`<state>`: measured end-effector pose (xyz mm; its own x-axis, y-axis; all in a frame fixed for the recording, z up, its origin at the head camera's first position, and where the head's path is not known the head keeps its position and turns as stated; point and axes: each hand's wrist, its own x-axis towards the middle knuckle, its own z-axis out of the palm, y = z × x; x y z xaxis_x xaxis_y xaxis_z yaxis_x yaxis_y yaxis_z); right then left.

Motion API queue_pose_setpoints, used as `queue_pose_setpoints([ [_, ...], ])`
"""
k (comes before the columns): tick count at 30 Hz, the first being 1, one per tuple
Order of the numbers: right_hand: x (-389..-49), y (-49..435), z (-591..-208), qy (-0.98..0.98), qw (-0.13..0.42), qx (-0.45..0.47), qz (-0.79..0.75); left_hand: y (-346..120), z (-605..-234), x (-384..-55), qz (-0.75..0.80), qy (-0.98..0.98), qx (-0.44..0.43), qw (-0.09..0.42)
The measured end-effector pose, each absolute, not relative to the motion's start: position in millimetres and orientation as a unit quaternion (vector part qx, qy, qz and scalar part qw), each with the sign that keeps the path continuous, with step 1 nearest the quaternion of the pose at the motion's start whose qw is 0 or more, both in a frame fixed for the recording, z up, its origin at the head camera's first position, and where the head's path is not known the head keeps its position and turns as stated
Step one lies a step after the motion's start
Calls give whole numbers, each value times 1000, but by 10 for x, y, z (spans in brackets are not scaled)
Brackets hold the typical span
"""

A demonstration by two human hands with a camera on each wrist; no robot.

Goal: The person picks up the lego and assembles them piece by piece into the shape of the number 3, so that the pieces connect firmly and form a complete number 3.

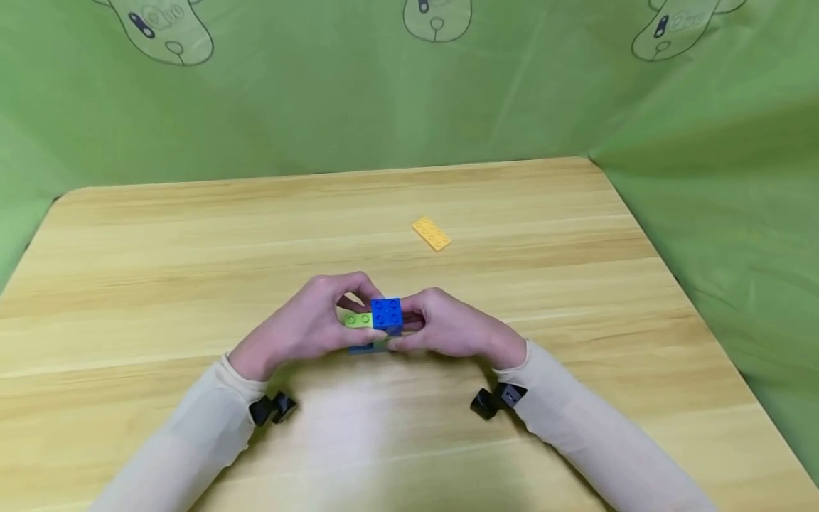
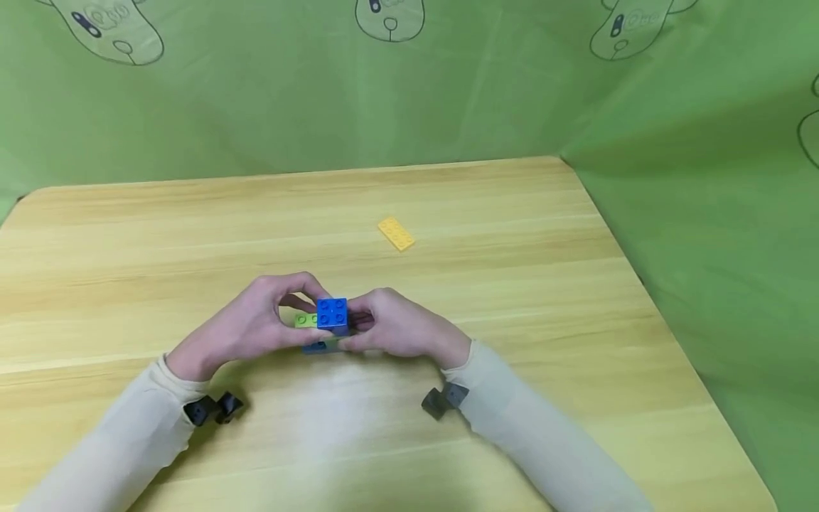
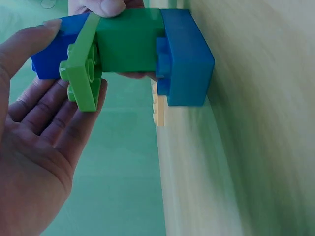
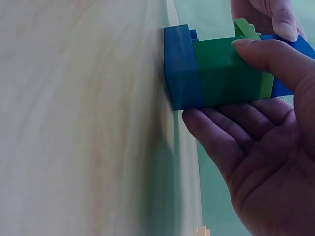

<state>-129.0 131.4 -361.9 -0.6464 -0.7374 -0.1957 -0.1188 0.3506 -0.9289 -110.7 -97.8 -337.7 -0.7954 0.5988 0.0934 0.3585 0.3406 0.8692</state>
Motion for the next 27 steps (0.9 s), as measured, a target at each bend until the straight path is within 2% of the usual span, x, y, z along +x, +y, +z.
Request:
queue_pose_setpoints([
  [27, -1290, 1330, -3627, 764, 315, -291, -483, -1128, -3446, -1214, 530, 769, 320, 161],
])
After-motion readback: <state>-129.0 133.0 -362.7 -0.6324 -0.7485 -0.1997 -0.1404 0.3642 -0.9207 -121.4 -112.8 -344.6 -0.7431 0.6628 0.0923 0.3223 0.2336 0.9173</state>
